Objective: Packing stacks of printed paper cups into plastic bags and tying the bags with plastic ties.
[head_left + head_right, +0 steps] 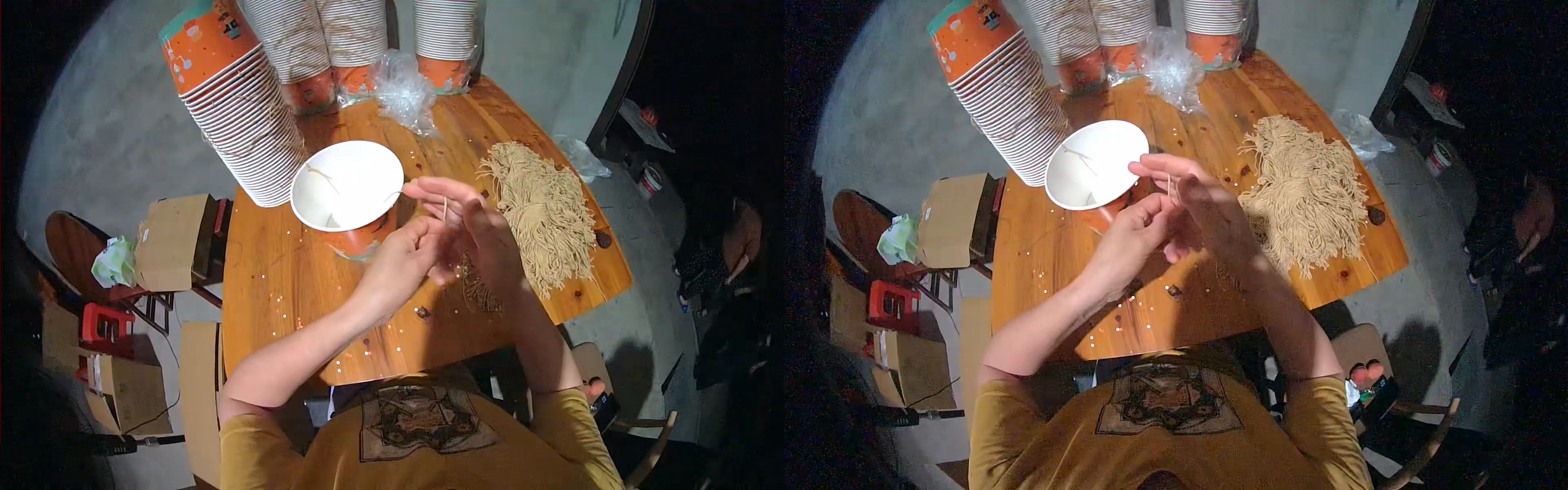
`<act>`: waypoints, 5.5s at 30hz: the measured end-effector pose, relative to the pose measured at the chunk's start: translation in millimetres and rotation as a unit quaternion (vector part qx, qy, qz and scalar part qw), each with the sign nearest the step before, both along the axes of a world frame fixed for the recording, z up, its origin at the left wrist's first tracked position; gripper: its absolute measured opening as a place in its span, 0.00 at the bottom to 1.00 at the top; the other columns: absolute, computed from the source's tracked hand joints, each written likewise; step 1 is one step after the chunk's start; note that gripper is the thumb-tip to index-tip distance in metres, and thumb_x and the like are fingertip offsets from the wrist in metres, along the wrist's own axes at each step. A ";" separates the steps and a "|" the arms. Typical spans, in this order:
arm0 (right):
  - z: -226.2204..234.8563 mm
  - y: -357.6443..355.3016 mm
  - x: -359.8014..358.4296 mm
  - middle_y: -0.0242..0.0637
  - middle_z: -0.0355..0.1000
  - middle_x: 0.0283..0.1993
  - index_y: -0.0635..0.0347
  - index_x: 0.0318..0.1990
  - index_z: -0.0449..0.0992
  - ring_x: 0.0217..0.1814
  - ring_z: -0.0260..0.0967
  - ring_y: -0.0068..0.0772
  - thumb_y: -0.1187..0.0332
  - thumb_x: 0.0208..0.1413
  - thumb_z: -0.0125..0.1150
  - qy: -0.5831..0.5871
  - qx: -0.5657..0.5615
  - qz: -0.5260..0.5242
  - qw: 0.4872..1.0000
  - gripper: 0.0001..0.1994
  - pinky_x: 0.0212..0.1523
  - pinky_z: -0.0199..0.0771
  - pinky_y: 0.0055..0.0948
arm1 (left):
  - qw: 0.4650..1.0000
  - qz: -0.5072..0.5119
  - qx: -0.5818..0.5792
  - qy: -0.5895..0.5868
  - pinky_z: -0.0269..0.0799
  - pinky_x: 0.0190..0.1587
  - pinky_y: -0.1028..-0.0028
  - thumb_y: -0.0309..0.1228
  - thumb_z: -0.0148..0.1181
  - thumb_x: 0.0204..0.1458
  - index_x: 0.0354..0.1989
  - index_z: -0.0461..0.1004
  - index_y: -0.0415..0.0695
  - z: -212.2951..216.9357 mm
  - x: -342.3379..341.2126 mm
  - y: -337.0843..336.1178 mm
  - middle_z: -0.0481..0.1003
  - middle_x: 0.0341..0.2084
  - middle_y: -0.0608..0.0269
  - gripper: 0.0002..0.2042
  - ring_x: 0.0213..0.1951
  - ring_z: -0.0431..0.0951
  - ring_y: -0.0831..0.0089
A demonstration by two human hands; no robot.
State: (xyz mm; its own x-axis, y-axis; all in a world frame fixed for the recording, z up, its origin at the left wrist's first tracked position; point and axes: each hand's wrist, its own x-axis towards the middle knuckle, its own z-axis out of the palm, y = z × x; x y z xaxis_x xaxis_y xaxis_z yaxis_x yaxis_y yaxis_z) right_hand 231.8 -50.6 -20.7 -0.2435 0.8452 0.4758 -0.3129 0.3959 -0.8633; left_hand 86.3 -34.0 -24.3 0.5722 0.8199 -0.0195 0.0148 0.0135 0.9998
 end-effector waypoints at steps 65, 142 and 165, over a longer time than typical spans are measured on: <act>-15.1 20.6 2.7 0.39 0.60 0.34 0.64 0.21 0.60 0.28 0.60 0.23 0.78 0.46 0.43 -0.177 0.181 -0.092 0.963 0.05 0.30 0.61 0.24 | 0.975 0.067 0.142 0.156 0.65 0.26 0.79 0.31 0.54 0.58 0.28 0.68 0.38 17.2 -47.7 -6.3 0.70 0.17 0.69 0.10 0.22 0.67 0.84; -50.6 49.2 -43.8 0.26 0.67 0.21 0.61 0.30 0.70 0.23 0.62 0.15 0.72 0.49 0.59 -0.232 -0.048 -0.363 0.901 0.04 0.25 0.64 0.21 | 0.909 0.041 0.289 0.297 0.72 0.33 0.78 0.24 0.53 0.54 0.52 0.67 0.34 8.5 -59.0 62.6 0.73 0.30 0.62 0.17 0.28 0.74 0.78; -53.1 49.3 -50.5 0.29 0.69 0.22 0.61 0.32 0.71 0.24 0.64 0.17 0.67 0.55 0.58 -0.186 -0.026 -0.355 0.916 0.07 0.26 0.66 0.23 | 0.942 -0.065 0.164 0.286 0.62 0.36 0.82 0.24 0.49 0.58 0.37 0.69 0.39 14.0 -51.2 100.2 0.68 0.27 0.72 0.03 0.32 0.64 0.83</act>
